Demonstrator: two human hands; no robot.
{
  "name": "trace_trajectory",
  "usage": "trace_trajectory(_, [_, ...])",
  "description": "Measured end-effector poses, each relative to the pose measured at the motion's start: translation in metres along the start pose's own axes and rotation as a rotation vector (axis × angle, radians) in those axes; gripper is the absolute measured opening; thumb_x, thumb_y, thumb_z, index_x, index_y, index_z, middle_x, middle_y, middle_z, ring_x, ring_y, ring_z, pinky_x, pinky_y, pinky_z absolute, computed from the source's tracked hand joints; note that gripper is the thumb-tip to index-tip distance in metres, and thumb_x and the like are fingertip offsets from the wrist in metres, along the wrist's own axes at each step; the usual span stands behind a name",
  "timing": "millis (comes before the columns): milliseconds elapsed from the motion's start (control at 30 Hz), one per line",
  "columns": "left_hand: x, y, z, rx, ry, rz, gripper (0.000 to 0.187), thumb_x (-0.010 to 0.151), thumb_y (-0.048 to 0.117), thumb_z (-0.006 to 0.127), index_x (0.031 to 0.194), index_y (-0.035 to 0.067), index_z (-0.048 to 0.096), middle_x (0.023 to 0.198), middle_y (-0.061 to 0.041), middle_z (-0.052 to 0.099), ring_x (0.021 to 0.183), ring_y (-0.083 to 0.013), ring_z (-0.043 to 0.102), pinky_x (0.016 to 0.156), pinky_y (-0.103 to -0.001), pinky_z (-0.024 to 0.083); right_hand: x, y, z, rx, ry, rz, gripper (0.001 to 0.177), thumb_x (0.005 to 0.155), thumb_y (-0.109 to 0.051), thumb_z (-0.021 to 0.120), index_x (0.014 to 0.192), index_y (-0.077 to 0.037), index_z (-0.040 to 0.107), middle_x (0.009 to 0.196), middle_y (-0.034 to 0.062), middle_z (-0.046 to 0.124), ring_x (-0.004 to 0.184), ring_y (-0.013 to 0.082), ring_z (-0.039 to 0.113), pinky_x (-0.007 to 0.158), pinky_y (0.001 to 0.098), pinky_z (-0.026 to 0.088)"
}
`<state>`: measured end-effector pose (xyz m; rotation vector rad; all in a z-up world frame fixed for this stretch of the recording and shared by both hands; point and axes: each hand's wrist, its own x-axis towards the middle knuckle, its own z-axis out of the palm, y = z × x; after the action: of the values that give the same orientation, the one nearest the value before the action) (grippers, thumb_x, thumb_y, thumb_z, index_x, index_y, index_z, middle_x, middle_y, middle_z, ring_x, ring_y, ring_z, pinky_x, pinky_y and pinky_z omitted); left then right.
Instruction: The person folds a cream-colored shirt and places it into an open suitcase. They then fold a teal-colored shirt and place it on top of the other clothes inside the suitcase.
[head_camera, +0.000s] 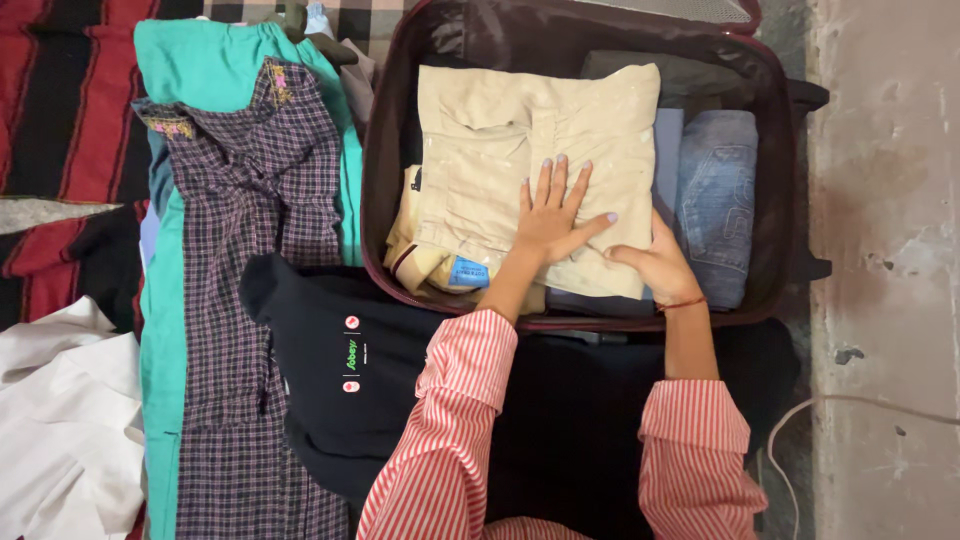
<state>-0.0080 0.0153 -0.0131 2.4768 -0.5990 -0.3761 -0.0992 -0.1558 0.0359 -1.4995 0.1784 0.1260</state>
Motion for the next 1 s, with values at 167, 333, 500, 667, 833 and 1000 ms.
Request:
trace_trajectory(167, [0.025,-0.034,-0.012,-0.337,-0.157,0.056,0.093,0.092,0.072,0.039,0.167,0.026,0.010,0.174,-0.017,0.003,0.160,-0.0356,-0.003,0.124,-0.057,0.001,0.007,-0.018,0.025,-0.047,-0.050,-0.095,0.087,0.072,0.012,0.067,0.154,0.000,0.042,0.136,0.0081,0.061,0.119,0.0158,0.061,0.095,0.0292,0.053])
trace_trajectory(333, [0.015,-0.081,-0.058,-1.174,-0.355,0.195,0.090,0.104,0.076,0.038,0.165,0.011,0.022,0.178,-0.015,0.017,0.167,-0.0321,0.014,0.135,-0.046,0.010,0.030,-0.041,0.087,-0.283,-0.134,-0.385,0.093,0.077,0.006,0.073,0.162,0.004,0.035,0.157,0.0173,0.050,0.144,0.0244,0.047,0.114,0.0362,0.042])
trace_trajectory(500, [-0.021,-0.126,-0.149,-1.339,-0.240,-0.178,0.091,0.091,0.078,0.029,0.160,0.020,0.038,0.144,-0.020,0.058,0.122,-0.0327,0.058,0.104,-0.044,0.043,0.056,-0.064,0.160,-0.637,-0.181,-0.216,0.102,0.075,-0.011,0.076,0.163,-0.003,0.025,0.129,0.0207,0.068,0.117,0.0269,0.067,0.098,0.0356,0.053])
trace_trajectory(667, [-0.017,-0.141,-0.155,-1.206,0.090,-0.195,0.083,0.087,0.065,0.058,0.150,0.011,0.051,0.141,-0.012,0.061,0.119,-0.0229,0.062,0.102,-0.035,0.047,0.079,-0.046,0.214,-0.615,-0.336,-0.173,0.112,0.079,-0.014,0.081,0.163,-0.001,0.008,0.104,0.0175,0.068,0.092,0.0232,0.068,0.082,0.0350,0.054])
trace_trajectory(833, [-0.008,-0.163,-0.127,-0.835,0.482,-0.361,0.076,0.084,0.052,0.067,0.131,-0.007,0.064,0.109,-0.023,0.077,0.099,-0.0306,0.075,0.089,-0.040,0.057,0.096,-0.002,0.220,-0.204,-0.579,-0.172,0.054,0.096,-0.006,0.077,0.144,0.000,0.052,0.104,0.0004,0.064,0.087,0.0093,0.062,0.073,0.0278,0.054])
trace_trajectory(1000, [-0.002,-0.157,-0.113,-0.379,0.696,-0.428,0.057,0.100,0.043,0.057,0.130,-0.006,0.060,0.108,-0.032,0.071,0.103,-0.0454,0.068,0.088,-0.050,0.053,0.117,0.019,0.182,-0.148,0.110,-0.183,0.028,0.094,-0.005,0.066,0.121,-0.001,0.071,0.091,-0.0009,0.069,0.068,0.0105,0.061,0.054,0.0275,0.047])
